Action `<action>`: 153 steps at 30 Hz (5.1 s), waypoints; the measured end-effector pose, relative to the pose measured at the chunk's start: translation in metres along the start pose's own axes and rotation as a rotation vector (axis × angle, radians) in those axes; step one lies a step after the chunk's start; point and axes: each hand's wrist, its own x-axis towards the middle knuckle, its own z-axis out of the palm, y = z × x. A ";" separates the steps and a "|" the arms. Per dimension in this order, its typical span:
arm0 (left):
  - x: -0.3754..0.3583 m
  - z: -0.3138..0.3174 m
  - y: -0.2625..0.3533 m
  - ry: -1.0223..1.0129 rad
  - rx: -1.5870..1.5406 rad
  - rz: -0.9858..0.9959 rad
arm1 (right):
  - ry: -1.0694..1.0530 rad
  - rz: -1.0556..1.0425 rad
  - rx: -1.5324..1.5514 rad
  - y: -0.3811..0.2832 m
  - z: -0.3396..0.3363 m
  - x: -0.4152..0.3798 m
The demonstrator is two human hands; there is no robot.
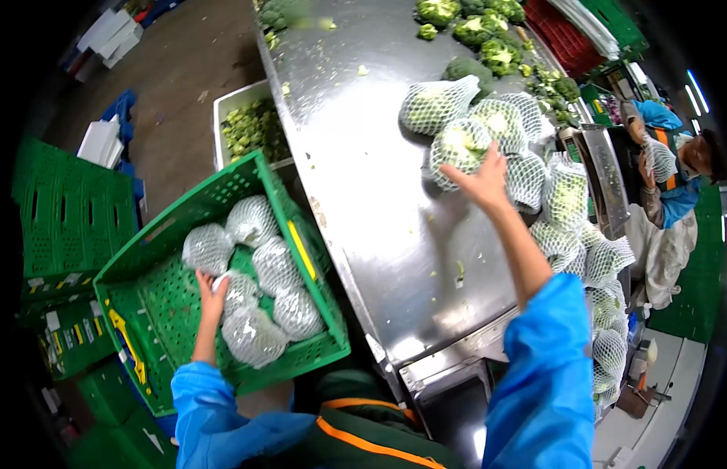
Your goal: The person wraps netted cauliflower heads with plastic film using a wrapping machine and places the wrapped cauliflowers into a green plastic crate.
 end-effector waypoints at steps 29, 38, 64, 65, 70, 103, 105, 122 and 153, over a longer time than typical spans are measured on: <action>-0.343 0.277 0.413 -1.052 0.151 1.589 | 0.468 0.422 0.959 0.245 -0.275 -0.495; -0.391 0.318 0.395 -0.909 0.750 1.589 | 0.513 0.899 -0.483 0.211 -0.164 -0.592; -0.445 0.408 0.452 -2.155 0.121 0.949 | 0.476 0.250 0.785 0.251 -0.230 -0.535; -0.440 0.378 0.452 -2.133 0.255 0.931 | 0.376 0.309 0.943 0.245 -0.213 -0.557; -0.413 0.249 0.412 -2.329 0.883 0.345 | -0.080 0.614 1.390 0.148 -0.156 -0.638; -0.392 0.172 0.276 -1.834 -0.411 -0.216 | 0.806 0.643 2.235 0.056 -0.121 -0.572; -0.358 0.155 0.294 -1.524 -0.559 -0.113 | 0.696 0.628 2.368 0.032 -0.125 -0.531; 0.037 -0.086 0.000 0.803 0.300 -0.492 | -0.168 -0.189 0.191 -0.031 -0.028 -0.094; -0.157 0.267 0.348 -1.164 -0.118 0.257 | 0.162 0.160 0.535 0.035 -0.087 -0.249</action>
